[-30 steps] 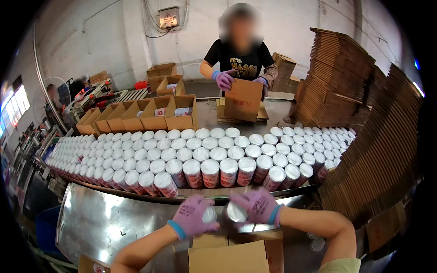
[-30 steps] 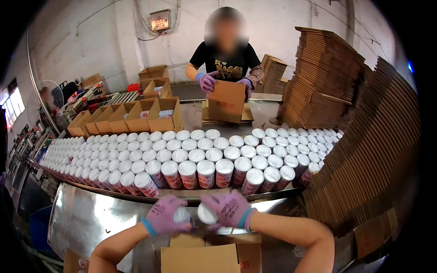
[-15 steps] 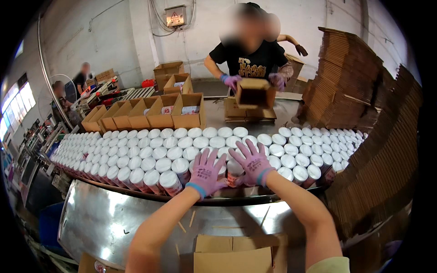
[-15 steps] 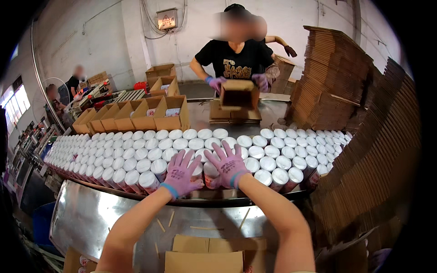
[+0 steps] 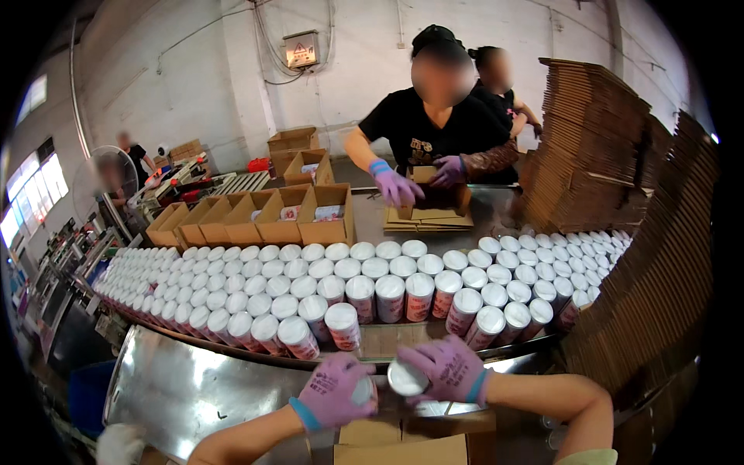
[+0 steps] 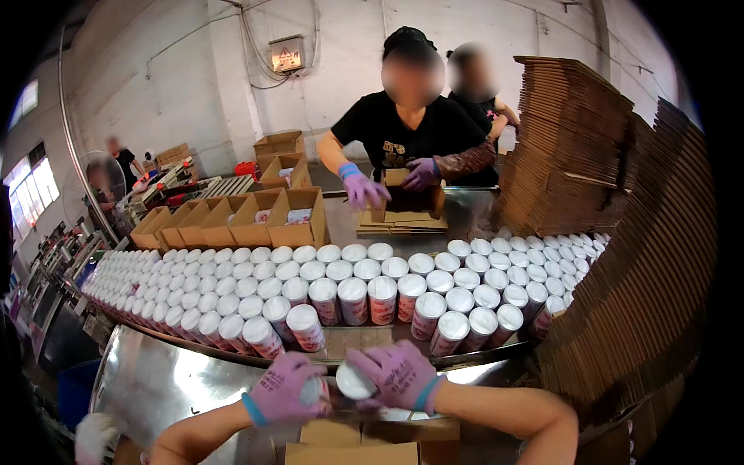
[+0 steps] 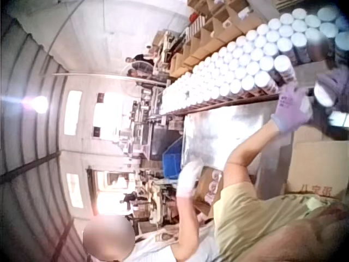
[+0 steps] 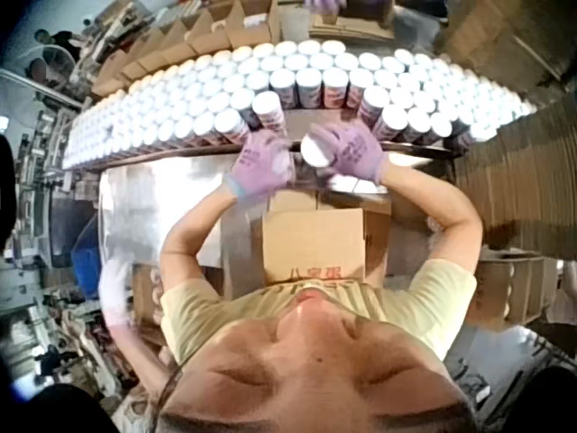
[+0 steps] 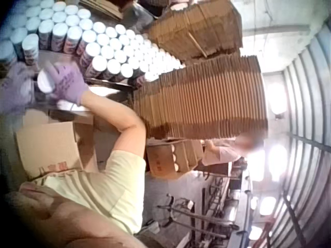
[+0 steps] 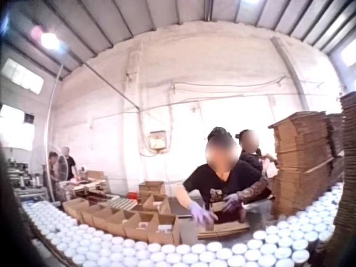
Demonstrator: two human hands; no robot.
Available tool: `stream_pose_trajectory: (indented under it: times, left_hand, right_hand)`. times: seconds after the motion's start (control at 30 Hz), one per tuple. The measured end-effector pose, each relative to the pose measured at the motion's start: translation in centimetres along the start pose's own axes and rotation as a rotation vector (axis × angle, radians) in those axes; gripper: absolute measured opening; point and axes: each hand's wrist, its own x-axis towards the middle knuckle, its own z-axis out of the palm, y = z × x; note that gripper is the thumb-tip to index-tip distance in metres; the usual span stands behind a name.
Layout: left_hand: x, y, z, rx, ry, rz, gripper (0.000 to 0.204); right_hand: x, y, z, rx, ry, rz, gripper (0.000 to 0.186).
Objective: The person packs cylindrical cans from a conveyor belt into cardboard boxes. They pick up cans by hand, place them into open boxes, and then close the box flaps. The process is repeated continuously as new cans arrive on the belt.
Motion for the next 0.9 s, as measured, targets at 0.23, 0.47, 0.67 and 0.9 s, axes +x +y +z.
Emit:
stream_pose_trajectory:
  times: [0.23,0.47,0.67,0.9]
  left_hand:
    - [-3.5,3.5,2.8,-0.496,-1.203,-0.185,0.056]
    - [-14.7,5.5,1.8,-0.393,-0.765,-0.585,0.056]
    - [-38.3,11.3,22.7,-0.988,-0.060,-0.452,0.077]
    - [-37.1,15.1,14.4,-1.129,0.582,-1.090,0.066]
  right_hand:
    - [-3.0,-5.8,3.3,1.145,-1.249,-0.001,0.071]
    - [-8.2,-7.9,2.7,1.052,-1.262,0.136,0.064]
    - [-8.3,-14.3,-2.6,0.719,-1.258,0.029,0.058]
    - [-4.3,-26.0,-4.4,0.323,-0.562,-0.867,0.035]
